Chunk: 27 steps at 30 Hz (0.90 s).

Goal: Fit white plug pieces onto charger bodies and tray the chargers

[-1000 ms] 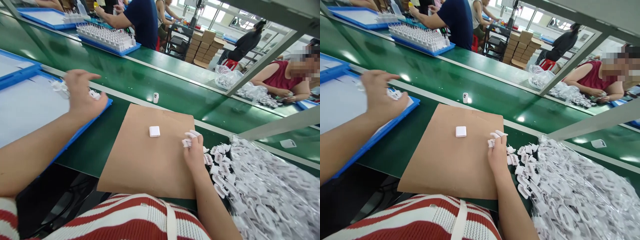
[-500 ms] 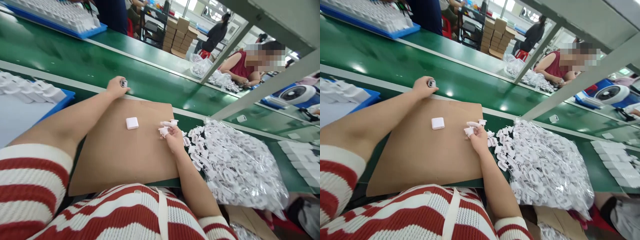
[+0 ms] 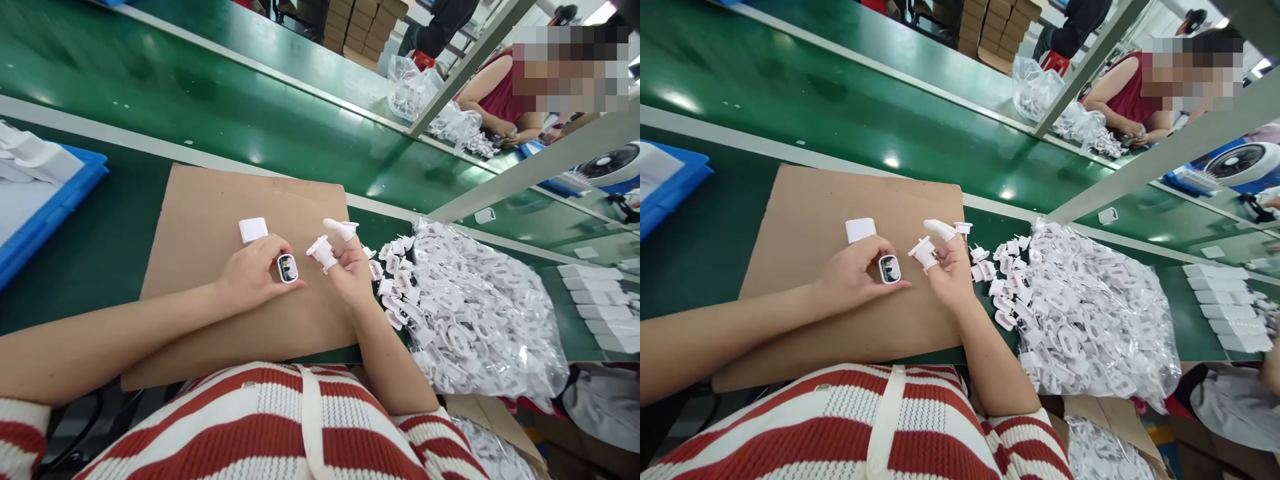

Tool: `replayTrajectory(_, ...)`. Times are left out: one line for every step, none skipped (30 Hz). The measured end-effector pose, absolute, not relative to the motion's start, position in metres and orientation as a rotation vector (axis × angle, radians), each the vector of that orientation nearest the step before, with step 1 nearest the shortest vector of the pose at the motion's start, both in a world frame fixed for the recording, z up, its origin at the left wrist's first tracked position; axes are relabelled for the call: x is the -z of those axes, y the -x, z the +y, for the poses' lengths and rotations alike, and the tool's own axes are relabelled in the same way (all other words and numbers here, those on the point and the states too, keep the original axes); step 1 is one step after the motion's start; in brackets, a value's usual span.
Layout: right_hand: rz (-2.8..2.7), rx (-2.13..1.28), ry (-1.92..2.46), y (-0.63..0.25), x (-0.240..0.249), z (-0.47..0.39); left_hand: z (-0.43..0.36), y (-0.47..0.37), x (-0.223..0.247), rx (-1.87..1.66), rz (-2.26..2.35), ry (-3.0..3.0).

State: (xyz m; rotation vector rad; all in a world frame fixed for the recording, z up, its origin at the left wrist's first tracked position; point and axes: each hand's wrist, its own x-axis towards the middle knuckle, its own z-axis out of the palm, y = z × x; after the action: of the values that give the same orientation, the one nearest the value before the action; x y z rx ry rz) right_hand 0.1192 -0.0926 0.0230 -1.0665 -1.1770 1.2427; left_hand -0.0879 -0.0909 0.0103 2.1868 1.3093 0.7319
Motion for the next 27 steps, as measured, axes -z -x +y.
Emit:
replayTrajectory(-1.177, -1.218, 1.077, -0.12, -0.021, -0.092, -0.092, 0.085, -0.007, -0.707, 1.352, -2.178)
replayTrajectory(-1.171, -1.199, 1.09, -0.12, -0.02, -0.091, -0.093, 0.083, -0.005, -0.678, 1.381, -2.173)
replayTrajectory(-1.16, -1.188, 1.102, -0.121, -0.018, -0.09, -0.093, 0.083, -0.005, -0.644, 1.387, -2.169)
replayTrajectory(-1.146, -1.187, 1.112, -0.123, -0.016, -0.088, -0.093, 0.084, -0.005, -0.614, 1.37, -2.163)
replayTrajectory(-1.136, -1.199, 1.117, -0.125, -0.015, -0.087, -0.092, 0.087, -0.007, -0.583, 1.327, -2.154)
replayTrajectory(-1.128, -1.221, 1.115, -0.126, -0.014, -0.086, -0.09, 0.091, -0.008, -0.547, 1.257, -2.141)
replayTrajectory(-1.12, -1.243, 1.107, -0.128, -0.013, -0.084, -0.088, 0.095, -0.01, -0.505, 1.168, -2.123)
replayTrajectory(-1.114, -1.254, 1.099, -0.128, -0.013, -0.084, -0.085, 0.1, -0.011, -0.466, 1.074, -2.102)
replayTrajectory(-1.114, -1.251, 1.097, -0.129, -0.012, -0.084, -0.082, 0.104, -0.011, -0.437, 0.991, -2.073)
replayTrajectory(-1.121, -1.24, 1.107, -0.128, -0.012, -0.084, -0.079, 0.108, -0.011, -0.424, 0.93, -2.037)
replayTrajectory(-1.135, -1.227, 1.129, -0.128, -0.011, -0.085, -0.077, 0.11, -0.01, -0.429, 0.901, -1.999)
replayTrajectory(-1.154, -1.209, 1.163, -0.126, -0.011, -0.086, -0.076, 0.11, -0.009, -0.454, 0.914, -1.96)
replayTrajectory(-1.181, -1.19, 1.198, -0.125, -0.01, -0.088, -0.075, 0.109, -0.008, -0.492, 0.962, -1.923)
replayTrajectory(-1.21, -1.166, 1.225, -0.124, -0.01, -0.089, -0.075, 0.107, -0.008, -0.53, 1.03, -1.891)
replayTrajectory(-1.234, -1.137, 1.238, -0.122, -0.009, -0.09, -0.076, 0.105, -0.008, -0.562, 1.1, -1.867)
replayTrajectory(-1.246, -1.111, 1.24, -0.121, -0.009, -0.091, -0.076, 0.103, -0.008, -0.586, 1.159, -1.85)
replayTrajectory(-1.244, -1.095, 1.236, -0.12, -0.008, -0.092, -0.077, 0.101, -0.008, -0.6, 1.197, -1.84)
replayTrajectory(-1.228, -1.095, 1.237, -0.119, -0.008, -0.092, -0.078, 0.099, -0.009, -0.609, 1.208, -1.839)
replayTrajectory(-1.202, -1.114, 1.246, -0.119, -0.007, -0.091, -0.079, 0.098, -0.009, -0.618, 1.199, -1.843)
replayTrajectory(-1.171, -1.144, 1.264, -0.118, -0.007, -0.09, -0.079, 0.098, -0.009, -0.63, 1.174, -1.851)
replayTrajectory(-1.146, -1.179, 1.285, -0.117, -0.007, -0.09, -0.079, 0.098, -0.009, -0.651, 1.143, -1.86)
replayTrajectory(-1.132, -1.211, 1.305, -0.117, -0.007, -0.09, -0.079, 0.098, -0.009, -0.677, 1.109, -1.868)
replayTrajectory(-1.134, -1.233, 1.321, -0.116, -0.008, -0.091, -0.079, 0.099, -0.008, -0.706, 1.077, -1.876)
replayTrajectory(-1.157, -1.233, 1.333, -0.114, -0.009, -0.093, -0.079, 0.099, -0.007, -0.732, 1.05, -1.882)
replayTrajectory(-1.207, -1.203, 1.343, -0.113, -0.011, -0.096, -0.078, 0.099, -0.007, -0.753, 1.031, -1.885)
replayTrajectory(-1.294, -1.135, 1.355, -0.111, -0.013, -0.099, -0.078, 0.099, -0.006, -0.766, 1.017, -1.881)
replayTrajectory(-1.416, -1.028, 1.364, -0.109, -0.015, -0.102, -0.077, 0.099, -0.005, -0.768, 1.011, -1.869)
